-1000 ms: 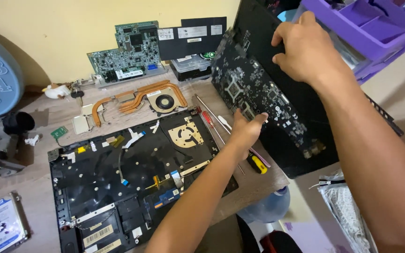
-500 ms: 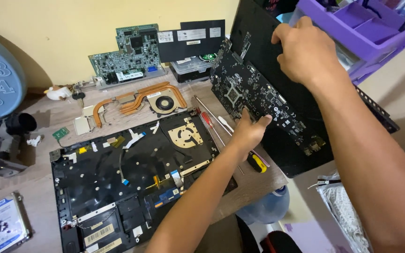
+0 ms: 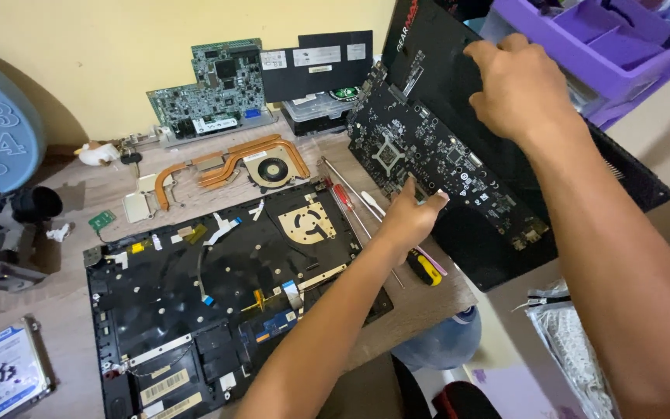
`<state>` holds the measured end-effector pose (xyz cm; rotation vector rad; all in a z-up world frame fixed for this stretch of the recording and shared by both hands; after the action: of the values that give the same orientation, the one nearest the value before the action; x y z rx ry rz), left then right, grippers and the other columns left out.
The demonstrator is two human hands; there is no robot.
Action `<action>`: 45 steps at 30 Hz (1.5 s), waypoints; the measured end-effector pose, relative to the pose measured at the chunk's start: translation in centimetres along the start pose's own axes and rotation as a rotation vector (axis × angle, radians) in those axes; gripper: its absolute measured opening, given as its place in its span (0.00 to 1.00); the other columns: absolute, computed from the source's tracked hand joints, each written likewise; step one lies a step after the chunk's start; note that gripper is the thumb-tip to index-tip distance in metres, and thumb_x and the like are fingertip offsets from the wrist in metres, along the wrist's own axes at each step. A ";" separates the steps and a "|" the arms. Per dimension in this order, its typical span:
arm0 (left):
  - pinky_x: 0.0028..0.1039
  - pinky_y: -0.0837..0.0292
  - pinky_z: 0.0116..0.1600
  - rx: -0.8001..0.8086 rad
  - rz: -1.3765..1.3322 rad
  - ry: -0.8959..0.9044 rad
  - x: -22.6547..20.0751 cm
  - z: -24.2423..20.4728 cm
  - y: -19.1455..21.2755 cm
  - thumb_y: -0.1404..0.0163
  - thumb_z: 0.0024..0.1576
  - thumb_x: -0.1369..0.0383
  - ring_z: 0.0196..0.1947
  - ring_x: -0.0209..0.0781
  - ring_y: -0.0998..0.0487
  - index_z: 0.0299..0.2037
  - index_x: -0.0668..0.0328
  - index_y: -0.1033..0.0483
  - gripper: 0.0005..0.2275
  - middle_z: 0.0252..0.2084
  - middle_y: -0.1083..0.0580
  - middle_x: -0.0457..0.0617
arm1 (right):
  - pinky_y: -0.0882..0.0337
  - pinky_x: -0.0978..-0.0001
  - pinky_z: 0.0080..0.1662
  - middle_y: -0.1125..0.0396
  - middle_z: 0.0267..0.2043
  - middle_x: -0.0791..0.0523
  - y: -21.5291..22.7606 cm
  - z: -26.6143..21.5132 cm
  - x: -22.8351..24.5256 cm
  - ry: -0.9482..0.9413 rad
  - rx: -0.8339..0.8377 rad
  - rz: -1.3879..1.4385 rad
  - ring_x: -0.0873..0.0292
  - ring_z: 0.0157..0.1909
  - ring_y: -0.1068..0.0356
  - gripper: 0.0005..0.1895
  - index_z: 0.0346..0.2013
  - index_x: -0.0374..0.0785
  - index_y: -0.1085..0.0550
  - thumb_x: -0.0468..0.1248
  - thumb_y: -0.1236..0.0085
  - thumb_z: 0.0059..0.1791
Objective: The person uses a screwdriver to remove screws from a laptop motherboard and lifts it out of the chassis. They then detach a ribbon cable and place the motherboard aside before picking up the laptop's cooling fan and heat sink assembly.
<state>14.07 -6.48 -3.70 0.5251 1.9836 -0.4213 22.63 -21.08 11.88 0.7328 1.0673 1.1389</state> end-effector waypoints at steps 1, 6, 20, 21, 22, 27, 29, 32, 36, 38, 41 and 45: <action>0.48 0.56 0.77 -0.001 -0.001 0.001 0.4 0.4 0.1 0.56 0.59 0.53 0.79 0.53 0.57 0.78 0.47 0.63 0.38 0.81 0.58 0.50 | 0.26 0.35 0.40 0.34 0.54 0.37 0.0 0.0 0.0 0.001 0.001 0.001 0.28 0.47 0.31 0.37 0.69 0.44 0.31 0.37 0.37 0.43; 0.50 0.51 0.75 -0.001 0.045 -0.053 0.4 0.7 0.4 0.57 0.59 0.54 0.78 0.56 0.53 0.78 0.50 0.62 0.38 0.80 0.57 0.52 | 0.26 0.34 0.40 0.35 0.56 0.35 0.0 -0.1 -0.1 -0.019 0.044 0.008 0.25 0.48 0.31 0.38 0.72 0.43 0.34 0.38 0.38 0.45; 0.49 0.53 0.76 0.041 0.019 -0.027 0.7 -0.2 1.1 0.58 0.58 0.54 0.79 0.52 0.55 0.78 0.46 0.57 0.36 0.81 0.57 0.49 | 0.29 0.45 0.37 0.28 0.47 0.45 -1.5 -0.7 -0.6 0.039 -0.242 -0.238 0.37 0.45 0.36 0.30 0.60 0.47 0.22 0.46 0.33 0.43; 0.50 0.54 0.76 0.039 0.028 -0.028 0.7 -0.2 1.1 0.57 0.58 0.54 0.79 0.53 0.56 0.78 0.45 0.57 0.36 0.81 0.58 0.49 | 0.27 0.47 0.37 0.28 0.46 0.45 -1.5 -0.9 -0.4 0.049 -0.273 -0.297 0.39 0.45 0.35 0.31 0.61 0.48 0.22 0.49 0.33 0.43; 0.50 0.54 0.76 0.037 0.028 -0.024 0.8 -0.1 1.1 0.57 0.58 0.54 0.79 0.53 0.56 0.78 0.45 0.57 0.36 0.81 0.58 0.49 | 0.27 0.47 0.37 0.28 0.46 0.45 -1.4 -1.0 -0.3 0.051 -0.271 -0.293 0.39 0.45 0.35 0.31 0.61 0.48 0.22 0.49 0.33 0.43; 0.49 0.53 0.76 0.018 -0.004 -0.072 1.0 1.0 1.6 0.56 0.57 0.55 0.79 0.52 0.54 0.77 0.51 0.53 0.36 0.80 0.54 0.50 | 0.31 0.46 0.41 0.29 0.53 0.44 -0.1 -1.9 0.4 0.068 -0.344 -0.289 0.38 0.47 0.36 0.33 0.63 0.46 0.21 0.51 0.30 0.44; 0.49 0.47 0.74 0.040 -0.089 -0.065 0.5 0.4 2.1 0.55 0.56 0.56 0.77 0.55 0.50 0.77 0.50 0.56 0.37 0.80 0.54 0.52 | 0.31 0.46 0.42 0.29 0.55 0.44 1.8 -3.2 1.7 0.094 -0.381 -0.281 0.39 0.49 0.36 0.32 0.64 0.45 0.20 0.50 0.30 0.46; 0.44 0.38 0.69 0.018 -0.020 -0.104 -1.5 -2.9 4.8 0.56 0.56 0.55 0.72 0.54 0.40 0.78 0.48 0.56 0.37 0.77 0.46 0.54 | 0.30 0.49 0.43 0.29 0.59 0.46 5.1 -6.9 4.9 0.149 -0.433 -0.260 0.42 0.54 0.35 0.30 0.66 0.45 0.20 0.49 0.30 0.50; 0.42 0.37 0.68 -0.088 0.178 -0.541 -2.4 -7.9 12.3 0.56 0.59 0.54 0.74 0.53 0.39 0.73 0.51 0.46 0.31 0.76 0.42 0.55 | 0.30 0.48 0.55 0.24 0.55 0.45 5.3 -12.4 9.0 0.347 -0.366 0.247 0.41 0.55 0.25 0.19 0.55 0.31 0.22 0.37 0.35 0.51; 0.40 0.31 0.66 -0.211 0.234 -0.546 -1.5 -13.2 16.9 0.57 0.60 0.54 0.70 0.48 0.32 0.71 0.51 0.42 0.29 0.74 0.37 0.51 | 0.31 0.51 0.56 0.25 0.54 0.48 0.4 -15.4 9.4 0.231 -0.241 0.372 0.45 0.54 0.26 0.21 0.57 0.36 0.23 0.40 0.37 0.50; 0.35 0.23 0.62 -0.479 0.212 -0.485 1.6 -20.7 23.1 0.56 0.59 0.60 0.62 0.43 0.21 0.66 0.55 0.33 0.23 0.68 0.27 0.48 | 0.33 0.57 0.59 0.26 0.55 0.52 -5.7 -18.9 10.1 0.132 -0.100 0.539 0.50 0.56 0.28 0.23 0.58 0.39 0.24 0.44 0.41 0.50; 0.31 0.26 0.58 -1.118 0.073 0.221 8.3 -30.6 26.2 0.49 0.57 0.65 0.50 0.40 0.16 0.49 0.58 0.14 0.14 0.48 0.15 0.48 | 0.38 0.59 0.65 0.31 0.63 0.59 -9.9 -21.5 10.0 -0.211 0.190 0.621 0.53 0.63 0.34 0.28 0.64 0.49 0.27 0.49 0.47 0.50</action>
<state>1.84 32.58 0.52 -0.0873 2.0390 0.8077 6.59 -15.52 -7.36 1.3664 0.7911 1.4487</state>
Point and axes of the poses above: each hand's wrist, its own z-axis towards the middle knuckle, its own y-axis out of the back of the hand, x = y × z, the point moved 8 cm from there along z, towards the middle knuckle
